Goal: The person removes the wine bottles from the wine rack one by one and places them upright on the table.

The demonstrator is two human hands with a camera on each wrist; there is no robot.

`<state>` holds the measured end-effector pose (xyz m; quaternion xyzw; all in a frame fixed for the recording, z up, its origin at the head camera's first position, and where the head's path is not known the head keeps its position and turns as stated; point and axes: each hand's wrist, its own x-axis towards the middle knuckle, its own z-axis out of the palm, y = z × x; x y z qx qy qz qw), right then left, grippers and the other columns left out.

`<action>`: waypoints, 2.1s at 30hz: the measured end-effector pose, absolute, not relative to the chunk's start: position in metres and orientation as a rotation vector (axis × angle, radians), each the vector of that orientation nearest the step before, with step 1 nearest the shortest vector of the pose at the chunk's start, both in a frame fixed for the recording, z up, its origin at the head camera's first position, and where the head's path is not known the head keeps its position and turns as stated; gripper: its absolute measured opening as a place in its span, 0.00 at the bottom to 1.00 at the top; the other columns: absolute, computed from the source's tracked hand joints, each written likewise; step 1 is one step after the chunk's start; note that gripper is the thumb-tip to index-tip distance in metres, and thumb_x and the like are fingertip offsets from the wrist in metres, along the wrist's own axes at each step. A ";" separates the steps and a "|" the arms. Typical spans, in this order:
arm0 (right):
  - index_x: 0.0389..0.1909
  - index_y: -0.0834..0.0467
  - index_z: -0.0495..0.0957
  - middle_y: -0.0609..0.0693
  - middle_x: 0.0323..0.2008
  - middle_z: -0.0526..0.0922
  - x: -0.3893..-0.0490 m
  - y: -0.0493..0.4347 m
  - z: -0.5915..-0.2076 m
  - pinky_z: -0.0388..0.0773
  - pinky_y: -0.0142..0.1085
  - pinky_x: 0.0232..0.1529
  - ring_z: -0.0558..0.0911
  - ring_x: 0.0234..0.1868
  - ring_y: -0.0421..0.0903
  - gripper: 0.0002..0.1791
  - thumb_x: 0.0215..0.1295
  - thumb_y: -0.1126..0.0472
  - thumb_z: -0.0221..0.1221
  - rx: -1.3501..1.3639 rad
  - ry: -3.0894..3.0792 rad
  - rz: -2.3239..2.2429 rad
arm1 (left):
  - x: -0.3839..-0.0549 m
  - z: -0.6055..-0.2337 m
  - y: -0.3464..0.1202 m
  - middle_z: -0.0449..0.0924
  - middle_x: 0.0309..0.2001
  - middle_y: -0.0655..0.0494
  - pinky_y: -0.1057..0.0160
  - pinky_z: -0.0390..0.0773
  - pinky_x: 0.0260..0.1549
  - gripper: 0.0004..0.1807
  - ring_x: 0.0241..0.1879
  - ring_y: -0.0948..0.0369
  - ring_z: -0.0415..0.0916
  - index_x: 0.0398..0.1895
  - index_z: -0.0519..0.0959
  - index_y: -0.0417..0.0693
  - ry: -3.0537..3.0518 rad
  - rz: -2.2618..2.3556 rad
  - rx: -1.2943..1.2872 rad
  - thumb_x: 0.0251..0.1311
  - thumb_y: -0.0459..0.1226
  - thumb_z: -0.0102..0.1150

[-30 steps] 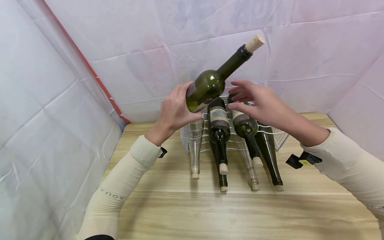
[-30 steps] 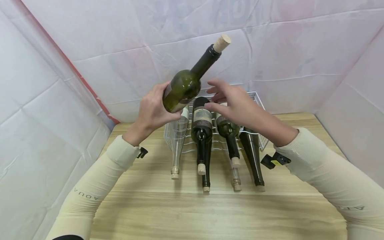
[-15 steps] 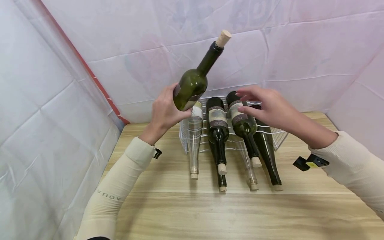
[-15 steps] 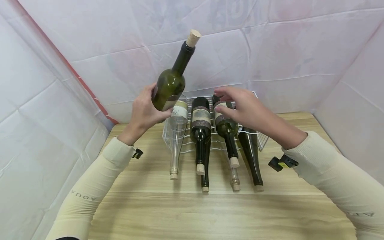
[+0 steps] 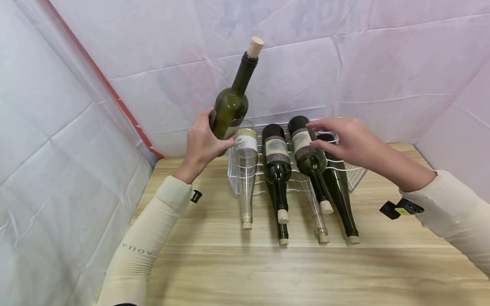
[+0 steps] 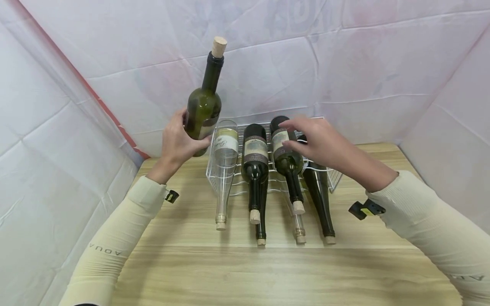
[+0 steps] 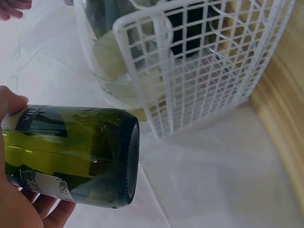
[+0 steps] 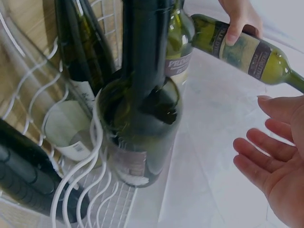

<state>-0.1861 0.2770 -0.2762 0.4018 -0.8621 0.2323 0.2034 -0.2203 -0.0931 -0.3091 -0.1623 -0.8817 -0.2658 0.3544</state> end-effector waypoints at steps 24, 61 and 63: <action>0.49 0.66 0.84 0.64 0.49 0.87 -0.209 0.299 -0.316 0.87 0.56 0.44 0.88 0.47 0.64 0.20 0.54 0.69 0.73 1.484 -2.114 0.339 | -0.234 -0.341 -0.118 0.83 0.53 0.39 0.43 0.81 0.52 0.44 0.51 0.43 0.81 0.64 0.73 0.37 -2.355 -0.945 -0.230 0.42 0.44 0.80; 0.68 0.66 0.71 0.65 0.68 0.74 -0.200 0.299 -0.342 0.84 0.59 0.52 0.74 0.67 0.68 0.53 0.32 0.68 0.80 1.548 -2.302 0.144 | -0.256 -0.390 -0.131 0.81 0.58 0.39 0.45 0.79 0.61 0.46 0.57 0.45 0.80 0.65 0.69 0.37 -2.420 -1.287 -0.021 0.44 0.45 0.82; 0.69 0.65 0.71 0.64 0.69 0.74 -0.200 0.297 -0.344 0.86 0.57 0.49 0.73 0.68 0.68 0.54 0.31 0.67 0.79 1.536 -2.301 0.129 | -0.256 -0.392 -0.130 0.81 0.58 0.39 0.44 0.80 0.60 0.46 0.57 0.44 0.80 0.65 0.69 0.38 -2.432 -1.260 -0.022 0.44 0.46 0.82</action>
